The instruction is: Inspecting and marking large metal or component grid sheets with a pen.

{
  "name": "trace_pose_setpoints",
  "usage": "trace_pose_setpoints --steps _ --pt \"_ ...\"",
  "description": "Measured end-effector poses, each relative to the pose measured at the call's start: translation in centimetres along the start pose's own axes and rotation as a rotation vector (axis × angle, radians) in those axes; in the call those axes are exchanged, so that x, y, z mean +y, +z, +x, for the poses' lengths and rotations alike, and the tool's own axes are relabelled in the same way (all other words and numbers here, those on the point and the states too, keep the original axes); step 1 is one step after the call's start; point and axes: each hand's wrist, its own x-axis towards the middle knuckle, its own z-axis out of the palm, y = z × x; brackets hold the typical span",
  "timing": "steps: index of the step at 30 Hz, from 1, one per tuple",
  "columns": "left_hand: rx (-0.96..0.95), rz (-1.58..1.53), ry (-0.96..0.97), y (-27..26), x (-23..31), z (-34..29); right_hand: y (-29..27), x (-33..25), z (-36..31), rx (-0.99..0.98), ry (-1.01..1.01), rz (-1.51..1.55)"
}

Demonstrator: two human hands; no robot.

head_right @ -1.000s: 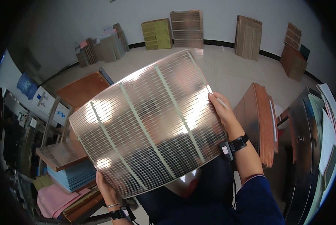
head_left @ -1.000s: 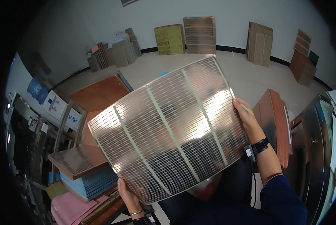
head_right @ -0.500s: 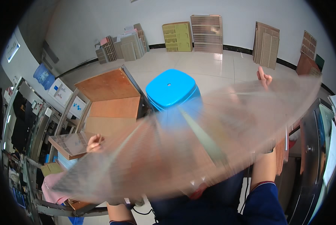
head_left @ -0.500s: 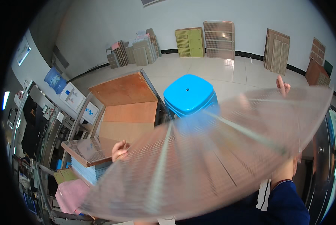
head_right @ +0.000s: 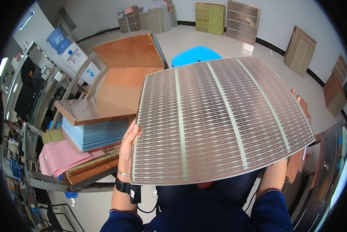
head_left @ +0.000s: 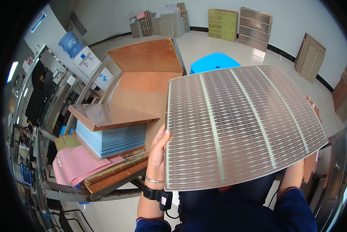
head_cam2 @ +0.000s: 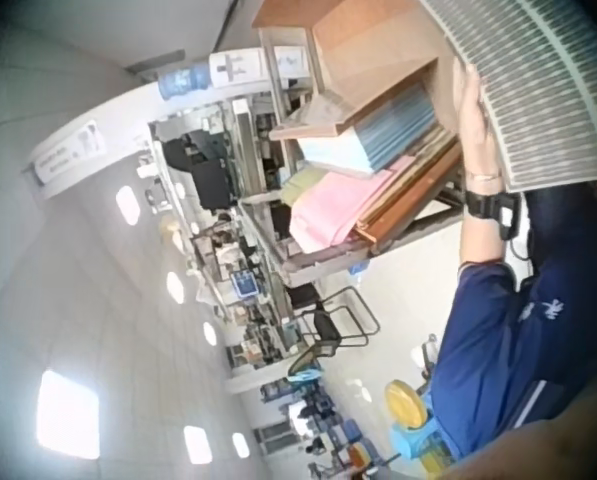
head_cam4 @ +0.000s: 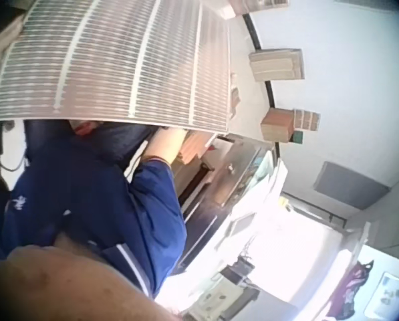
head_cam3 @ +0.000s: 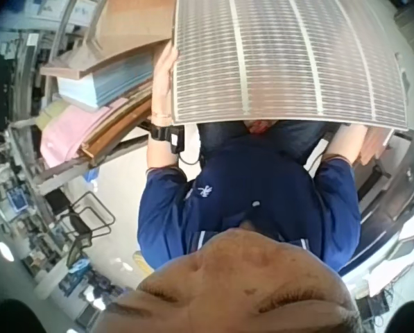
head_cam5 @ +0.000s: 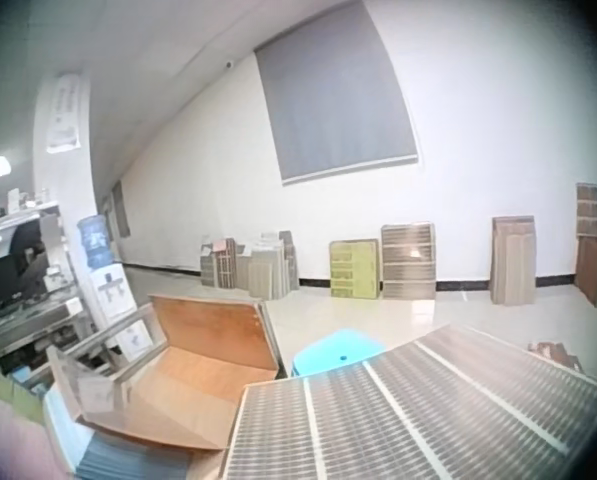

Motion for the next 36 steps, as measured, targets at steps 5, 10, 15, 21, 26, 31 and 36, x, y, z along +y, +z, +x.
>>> trace_pose_setpoints --steps 5,10,15,21,26,31,36 --pt "-0.02 0.018 0.019 -0.9 -0.7 1.2 2.4 1.2 -5.5 -0.001 0.113 0.04" --pt "0.001 0.127 0.006 -1.2 -0.9 2.1 3.6 -1.0 -3.3 0.072 0.147 0.045" --pt "0.133 0.176 0.017 -3.8 -1.9 2.4 6.6 1.2 -3.4 0.141 0.197 0.094" --pt "0.135 0.235 0.012 -6.5 -2.5 5.6 2.1 -5.2 -6.9 0.245 0.145 0.133" --pt "0.18 0.31 -0.017 -8.9 -1.8 6.0 4.7 -3.3 -6.6 0.35 0.033 -0.28" --pt "0.167 0.314 -0.009 -7.3 -1.5 6.0 6.5 -3.7 -6.9 0.407 0.068 -0.383" --pt "0.251 0.293 0.036 -6.6 -1.5 6.8 6.0 -4.6 -7.4 0.294 0.004 -0.453"
